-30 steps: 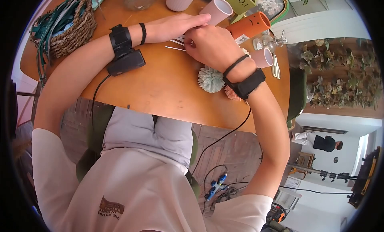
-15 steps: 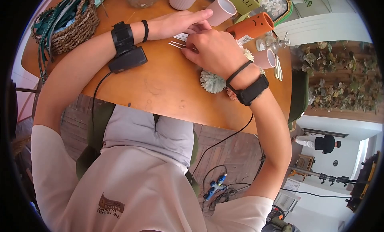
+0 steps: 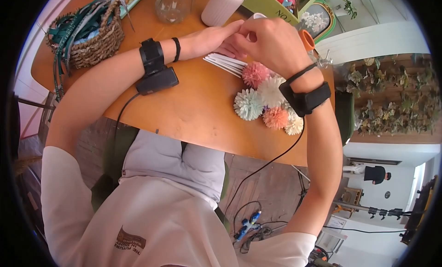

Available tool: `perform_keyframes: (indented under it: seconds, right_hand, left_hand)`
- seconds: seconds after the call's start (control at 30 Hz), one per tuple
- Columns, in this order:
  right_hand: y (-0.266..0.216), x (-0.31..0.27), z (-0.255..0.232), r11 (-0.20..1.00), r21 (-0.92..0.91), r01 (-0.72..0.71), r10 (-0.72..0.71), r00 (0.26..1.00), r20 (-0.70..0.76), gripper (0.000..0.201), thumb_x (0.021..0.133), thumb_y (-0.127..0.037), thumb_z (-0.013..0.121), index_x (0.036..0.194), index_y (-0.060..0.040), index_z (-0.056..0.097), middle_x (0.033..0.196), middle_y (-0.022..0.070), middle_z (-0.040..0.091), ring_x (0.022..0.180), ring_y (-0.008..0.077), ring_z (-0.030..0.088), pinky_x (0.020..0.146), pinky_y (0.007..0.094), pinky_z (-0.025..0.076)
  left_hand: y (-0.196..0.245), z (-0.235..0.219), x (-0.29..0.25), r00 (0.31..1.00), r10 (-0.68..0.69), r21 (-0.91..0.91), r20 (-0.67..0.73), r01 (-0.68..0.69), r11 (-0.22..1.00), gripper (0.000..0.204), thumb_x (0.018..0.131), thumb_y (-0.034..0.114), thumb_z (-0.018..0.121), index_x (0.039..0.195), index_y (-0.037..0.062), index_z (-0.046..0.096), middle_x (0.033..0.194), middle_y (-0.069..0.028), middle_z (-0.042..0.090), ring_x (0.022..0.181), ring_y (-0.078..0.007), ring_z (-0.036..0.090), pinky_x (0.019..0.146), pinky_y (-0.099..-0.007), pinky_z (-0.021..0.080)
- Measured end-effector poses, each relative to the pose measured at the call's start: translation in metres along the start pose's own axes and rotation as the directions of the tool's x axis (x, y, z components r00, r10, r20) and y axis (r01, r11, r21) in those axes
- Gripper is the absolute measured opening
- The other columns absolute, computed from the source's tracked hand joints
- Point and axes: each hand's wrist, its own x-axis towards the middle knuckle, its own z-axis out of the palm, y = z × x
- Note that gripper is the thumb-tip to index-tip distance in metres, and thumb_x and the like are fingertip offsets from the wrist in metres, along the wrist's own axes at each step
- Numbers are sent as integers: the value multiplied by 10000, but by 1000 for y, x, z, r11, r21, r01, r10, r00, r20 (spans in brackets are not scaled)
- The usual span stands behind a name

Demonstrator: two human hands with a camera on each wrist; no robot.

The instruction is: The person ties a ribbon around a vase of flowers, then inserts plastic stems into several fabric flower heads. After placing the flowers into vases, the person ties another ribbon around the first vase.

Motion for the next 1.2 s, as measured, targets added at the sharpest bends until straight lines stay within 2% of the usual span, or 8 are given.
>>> perform_keyframes:
  seconds: [0.1, 0.2, 0.4, 0.47, 0.67, 0.83, 1.07, 1.2]
  right_hand:
    - [4, 15, -16, 994, 40, -99, 100, 994, -40, 229, 874, -271, 677, 895, -55, 753, 715, 137, 701, 652, 328, 688, 630, 397, 557]
    - [28, 37, -22, 998, 29, -61, 66, 965, -253, 254, 877, -292, 672, 922, -58, 760, 725, 147, 706, 666, 328, 699, 654, 389, 566]
    - [45, 74, -7, 950, 69, -305, 313, 921, -233, 440, 886, -446, 671, 1057, -49, 750, 937, 221, 738, 883, 414, 709, 812, 454, 572]
    - [49, 80, -2, 976, 28, -215, 217, 963, -159, 416, 903, -425, 691, 1044, -37, 746, 838, 214, 728, 781, 389, 708, 737, 444, 568]
    - [40, 78, -14, 969, 125, -213, 245, 898, -366, 216, 879, -231, 662, 904, -34, 747, 825, 166, 733, 758, 356, 703, 722, 434, 566]
    - [49, 59, -53, 976, 157, -147, 209, 826, -524, 244, 898, -252, 646, 932, -37, 755, 834, 160, 744, 756, 347, 716, 733, 425, 579]
    - [60, 9, -51, 957, 228, -180, 273, 824, -496, 313, 944, -298, 647, 937, 4, 732, 783, 125, 732, 704, 273, 708, 670, 375, 556]
    - [58, -10, -39, 952, 207, -226, 303, 793, -528, 317, 942, -313, 635, 963, -12, 734, 796, 140, 730, 732, 315, 711, 689, 391, 559]
  left_hand:
    - [-5, -4, 1, 999, 24, -6, -25, -24, 1000, 797, 1045, 652, 320, 1196, -61, 643, 1176, -159, 684, 1156, -235, 656, 1051, -340, 501]
    - [1, 1, -3, 998, 17, -31, -63, -19, 999, 776, 1046, 620, 382, 1133, -100, 657, 1130, -184, 693, 1098, -251, 667, 1040, -348, 505]
    - [-5, 1, 1, 997, 41, -52, -72, -45, 998, 664, 1089, 523, 361, 1102, -67, 667, 1102, -162, 702, 1082, -242, 675, 1005, -363, 517]
    - [-3, 3, 0, 994, 49, -59, -94, -54, 997, 647, 1090, 521, 363, 1121, -55, 658, 1105, -154, 699, 1085, -237, 671, 1003, -361, 515]
    - [5, 5, -5, 975, 151, 39, -161, -146, 988, 493, 1099, 435, 412, 1149, -4, 632, 1005, -81, 683, 915, -146, 644, 841, -289, 523]
    - [5, -1, -4, 937, 288, 183, -198, -254, 950, 343, 1095, 291, 477, 1209, -1, 615, 943, -42, 645, 812, -104, 612, 736, -245, 501]
    - [3, 4, -2, 905, 271, 104, -328, -250, 963, 256, 1074, 194, 509, 1243, 12, 570, 961, -39, 626, 800, -95, 601, 702, -238, 497]
    - [2, 3, -3, 895, 252, 51, -369, -251, 967, 232, 1074, 187, 504, 1229, 20, 548, 989, -51, 618, 835, -114, 600, 724, -252, 501]
